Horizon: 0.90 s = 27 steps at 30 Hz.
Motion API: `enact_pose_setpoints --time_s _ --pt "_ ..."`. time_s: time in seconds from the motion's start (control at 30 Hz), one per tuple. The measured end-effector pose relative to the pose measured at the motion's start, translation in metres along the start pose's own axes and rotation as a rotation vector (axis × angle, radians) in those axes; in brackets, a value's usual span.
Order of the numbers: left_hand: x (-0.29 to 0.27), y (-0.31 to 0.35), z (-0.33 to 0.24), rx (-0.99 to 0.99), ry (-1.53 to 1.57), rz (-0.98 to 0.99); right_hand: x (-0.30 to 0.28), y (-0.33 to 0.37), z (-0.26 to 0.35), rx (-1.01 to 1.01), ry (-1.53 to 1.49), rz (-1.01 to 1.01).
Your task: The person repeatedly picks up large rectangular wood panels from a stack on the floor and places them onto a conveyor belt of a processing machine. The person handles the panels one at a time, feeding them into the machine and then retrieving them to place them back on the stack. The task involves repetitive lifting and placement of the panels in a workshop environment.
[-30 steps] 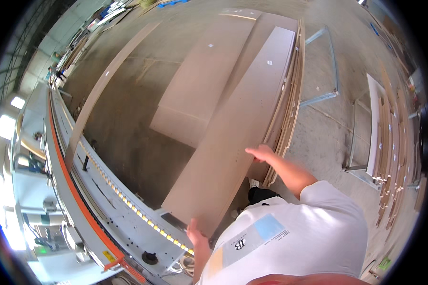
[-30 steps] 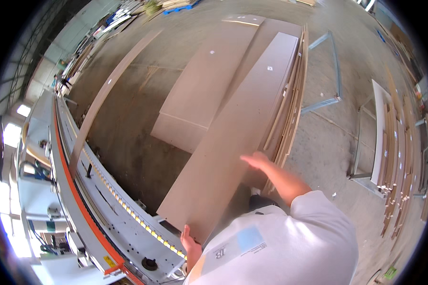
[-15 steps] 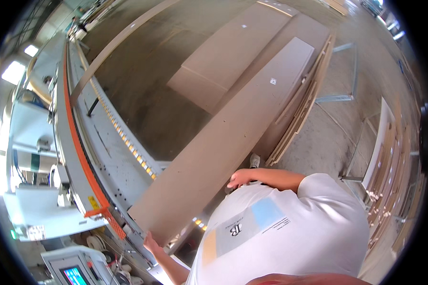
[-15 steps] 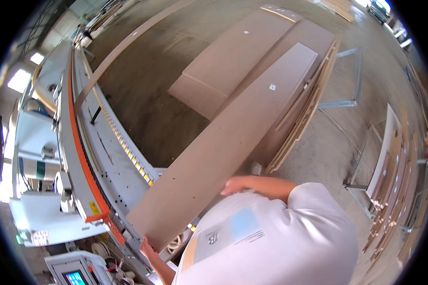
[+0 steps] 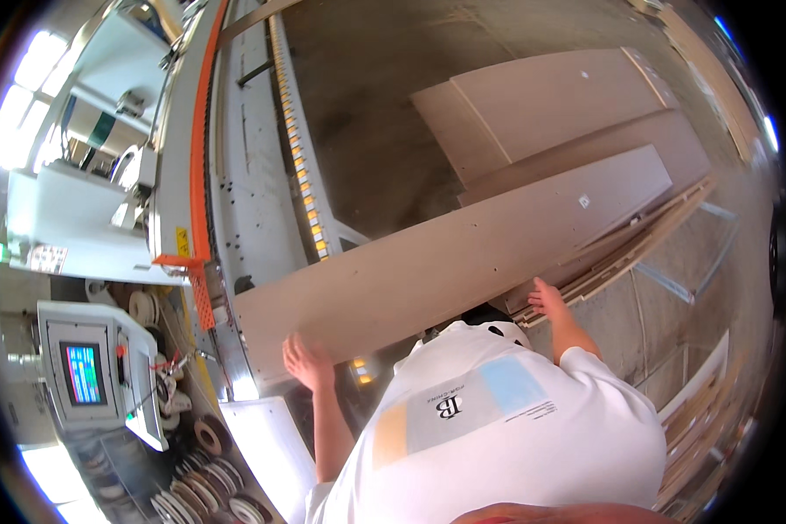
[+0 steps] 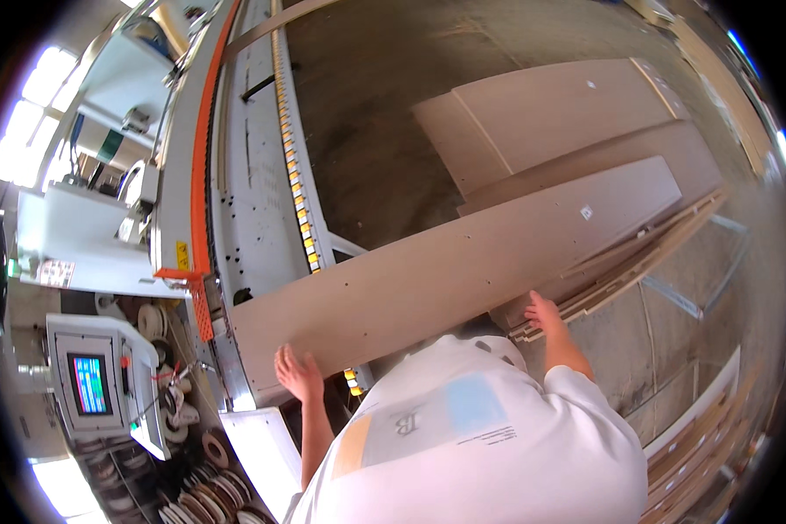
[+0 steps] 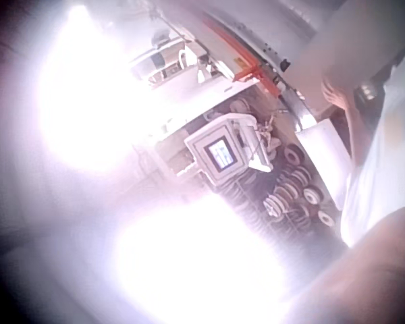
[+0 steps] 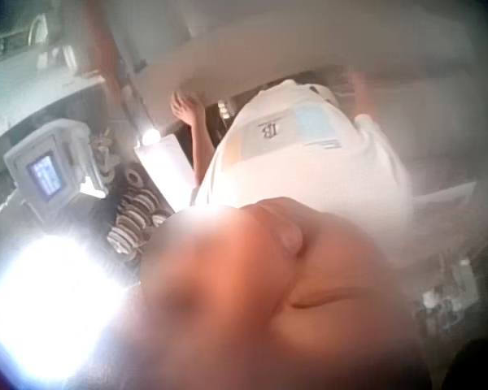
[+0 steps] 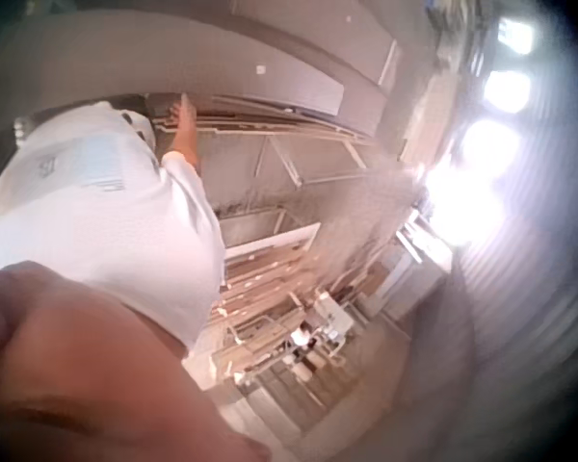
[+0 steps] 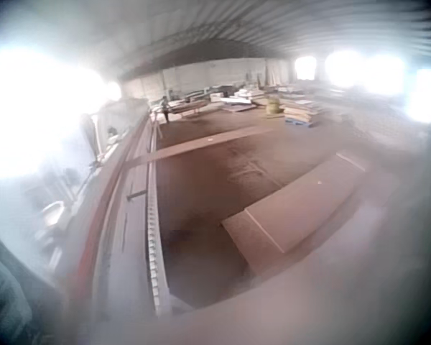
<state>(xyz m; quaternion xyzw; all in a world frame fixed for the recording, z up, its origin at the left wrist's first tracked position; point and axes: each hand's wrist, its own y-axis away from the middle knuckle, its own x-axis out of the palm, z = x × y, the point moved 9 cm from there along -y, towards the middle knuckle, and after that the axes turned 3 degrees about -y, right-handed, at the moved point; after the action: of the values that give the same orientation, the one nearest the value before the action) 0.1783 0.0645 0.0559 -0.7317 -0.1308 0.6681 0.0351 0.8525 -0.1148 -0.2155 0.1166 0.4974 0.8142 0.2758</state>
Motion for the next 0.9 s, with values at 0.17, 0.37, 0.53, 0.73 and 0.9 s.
enact_pose_setpoints --time_s 0.17,0.37,0.53,0.73,0.9 --pt "0.022 0.008 -0.019 -0.127 -0.108 0.086 -0.051 -0.044 0.042 0.010 -0.098 -0.108" --pt "0.027 -0.006 -0.040 -0.297 -0.217 0.073 -0.061 -0.099 0.067 0.139 -0.541 -0.116" --pt "0.036 -0.001 -0.042 -0.369 -0.257 -0.016 -0.043 -0.087 0.084 0.195 -0.626 -0.237" --pt "0.028 -0.015 -0.051 -0.380 -0.210 -0.007 -0.054 -0.065 0.105 0.171 -0.488 -0.341" --pt "0.030 -0.013 -0.037 -0.416 -0.177 0.013 -0.068 -0.070 0.105 0.113 -0.462 -0.312"
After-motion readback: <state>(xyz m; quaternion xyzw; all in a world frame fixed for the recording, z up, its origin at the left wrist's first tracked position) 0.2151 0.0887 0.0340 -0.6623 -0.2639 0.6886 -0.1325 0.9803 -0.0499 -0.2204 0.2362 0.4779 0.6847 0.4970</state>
